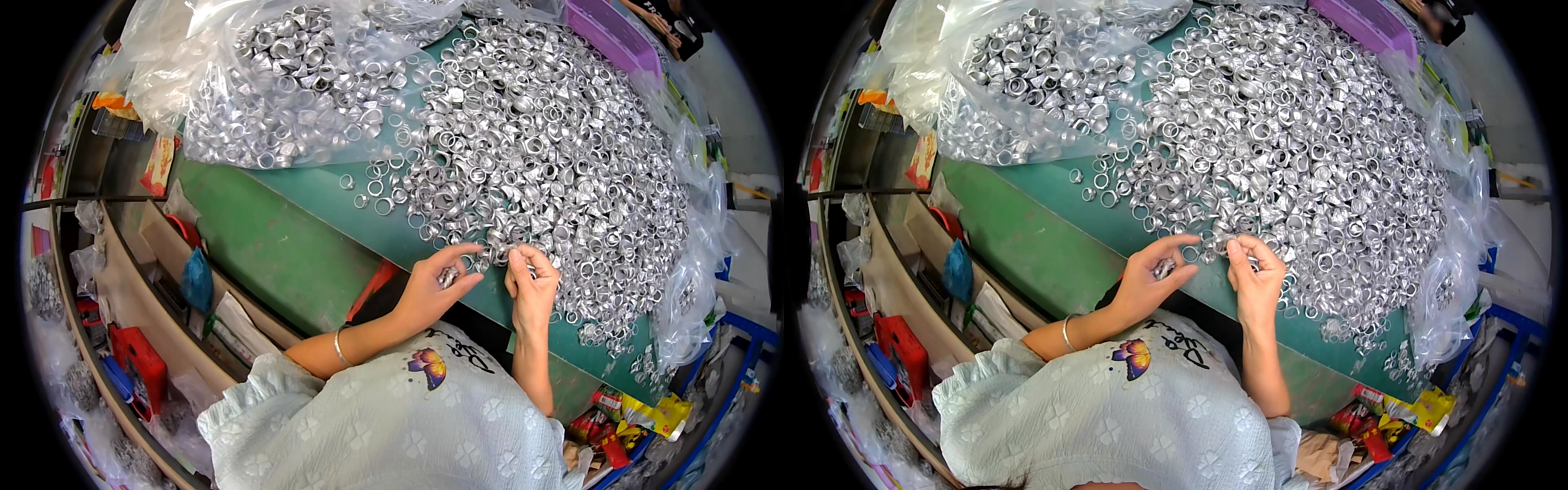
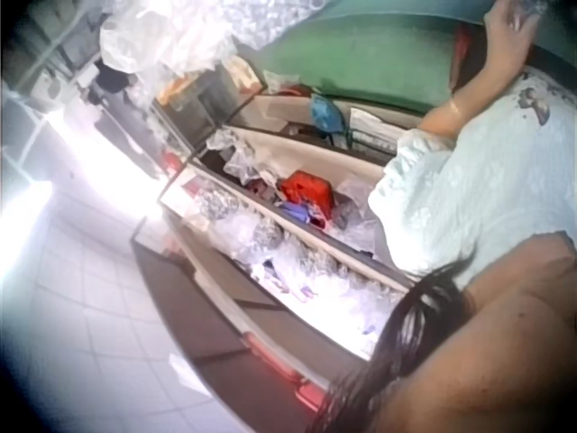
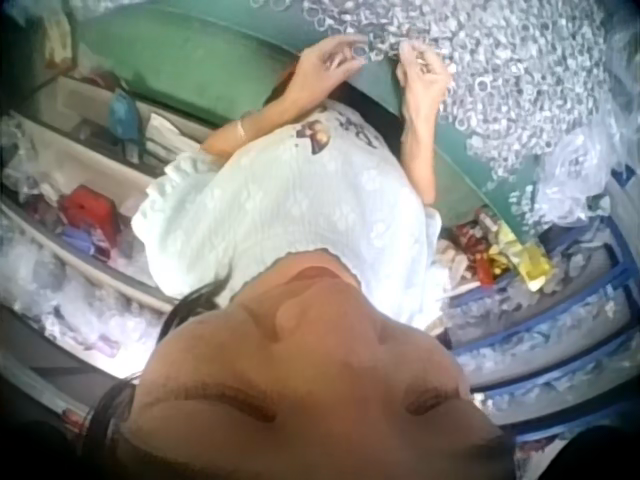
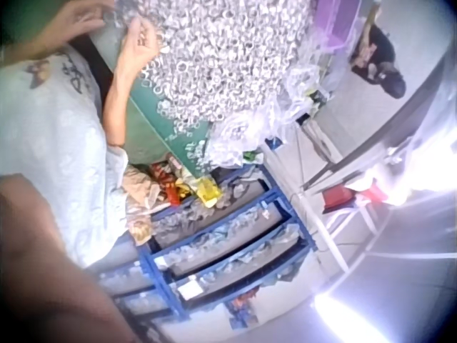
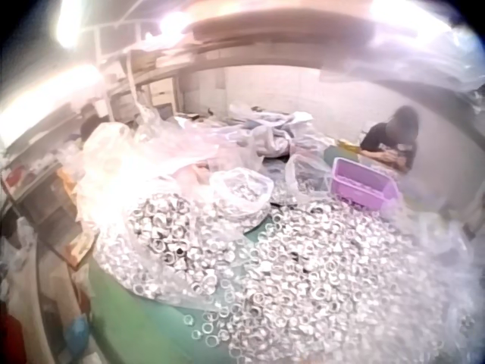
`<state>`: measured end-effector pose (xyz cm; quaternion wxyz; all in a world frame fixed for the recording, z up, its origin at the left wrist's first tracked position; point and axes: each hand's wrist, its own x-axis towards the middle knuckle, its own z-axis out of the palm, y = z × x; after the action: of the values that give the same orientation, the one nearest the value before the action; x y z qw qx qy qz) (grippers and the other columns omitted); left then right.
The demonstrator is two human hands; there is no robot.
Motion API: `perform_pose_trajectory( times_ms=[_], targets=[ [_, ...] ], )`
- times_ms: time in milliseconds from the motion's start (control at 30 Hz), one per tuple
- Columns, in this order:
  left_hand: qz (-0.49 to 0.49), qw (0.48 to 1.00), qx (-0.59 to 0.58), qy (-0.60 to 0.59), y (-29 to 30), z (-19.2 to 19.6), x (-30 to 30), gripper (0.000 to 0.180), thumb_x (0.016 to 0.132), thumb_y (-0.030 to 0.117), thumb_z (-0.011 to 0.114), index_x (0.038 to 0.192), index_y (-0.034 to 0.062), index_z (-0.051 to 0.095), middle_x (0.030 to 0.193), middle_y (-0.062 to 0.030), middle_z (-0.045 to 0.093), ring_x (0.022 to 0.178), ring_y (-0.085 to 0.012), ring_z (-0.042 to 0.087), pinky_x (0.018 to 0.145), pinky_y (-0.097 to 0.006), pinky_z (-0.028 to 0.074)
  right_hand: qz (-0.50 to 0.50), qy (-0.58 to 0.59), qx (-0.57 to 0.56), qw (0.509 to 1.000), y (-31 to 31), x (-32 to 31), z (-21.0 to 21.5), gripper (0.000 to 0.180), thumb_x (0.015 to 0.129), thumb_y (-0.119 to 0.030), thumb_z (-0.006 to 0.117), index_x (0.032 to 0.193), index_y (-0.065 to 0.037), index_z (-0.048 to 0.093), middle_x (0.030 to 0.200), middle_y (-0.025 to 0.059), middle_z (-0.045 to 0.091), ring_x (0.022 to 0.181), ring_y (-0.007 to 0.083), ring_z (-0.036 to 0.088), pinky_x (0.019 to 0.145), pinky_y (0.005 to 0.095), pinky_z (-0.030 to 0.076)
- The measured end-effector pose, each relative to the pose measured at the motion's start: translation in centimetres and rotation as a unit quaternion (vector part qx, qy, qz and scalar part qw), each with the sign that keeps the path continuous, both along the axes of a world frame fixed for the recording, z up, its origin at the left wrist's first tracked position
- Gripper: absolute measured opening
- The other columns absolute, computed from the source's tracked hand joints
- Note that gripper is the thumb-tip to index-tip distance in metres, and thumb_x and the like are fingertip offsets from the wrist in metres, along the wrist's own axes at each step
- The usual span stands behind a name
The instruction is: The person sorts through a large pile of small silver-colored metal ring components on a green work table, picking them up individually or in small handfuls and placing some into a purple plastic bin.
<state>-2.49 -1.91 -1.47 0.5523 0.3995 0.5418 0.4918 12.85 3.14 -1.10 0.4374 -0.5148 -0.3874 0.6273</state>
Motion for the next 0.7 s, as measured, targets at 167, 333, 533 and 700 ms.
perform_pose_trajectory(
  times_ms=[167,333,533,700],
  targets=[
    [0.021,0.998,0.039,-0.041,1.3,-0.2,1.5,0.033,0.078,0.005,0.064,0.11,0.004,0.057,0.068,0.0031,0.049,0.064,-0.0037,0.042,0.059,-0.019,0.036,0.005,0.023,0.025,0.999,-0.6,0.2,-0.3,0.009,0.082,-0.006,0.061,0.086,0.002,0.061,0.067,0.0,0.053,0.046,0.0025,0.039,0.041,0.0165,0.024],
    [0.005,0.996,0.044,-0.084,1.1,0.7,1.8,0.03,0.079,0.004,0.063,0.108,0.0029,0.059,0.073,0.0028,0.053,0.068,-0.0042,0.044,0.063,-0.018,0.037,0.051,-0.137,0.197,0.969,-1.8,-0.2,0.2,0.006,0.076,0.002,0.062,0.081,0.004,0.061,0.067,0.0051,0.055,0.055,0.0103,0.049,0.049,0.0208,0.037],
    [0.003,0.977,-0.029,-0.21,0.1,0.2,1.0,0.018,0.086,0.011,0.055,0.101,0.0001,0.059,0.074,-0.0009,0.053,0.059,-0.0052,0.045,0.05,-0.019,0.036,0.093,-0.16,0.175,0.967,-1.9,-0.2,1.6,0.012,0.073,0.002,0.062,0.085,0.004,0.061,0.062,0.0038,0.052,0.057,0.0099,0.049,0.053,0.0221,0.038],
    [-0.02,0.911,-0.061,-0.406,-0.7,-1.0,-0.8,0.018,0.09,0.014,0.049,0.095,-0.0012,0.057,0.073,-0.0044,0.055,0.055,-0.0071,0.048,0.043,-0.018,0.036,0.06,-0.251,0.182,0.949,0.0,0.1,0.4,0.02,0.074,-0.001,0.064,0.094,-0.003,0.063,0.056,0.0054,0.049,0.049,0.0086,0.047,0.045,0.0243,0.036]
  ],
)
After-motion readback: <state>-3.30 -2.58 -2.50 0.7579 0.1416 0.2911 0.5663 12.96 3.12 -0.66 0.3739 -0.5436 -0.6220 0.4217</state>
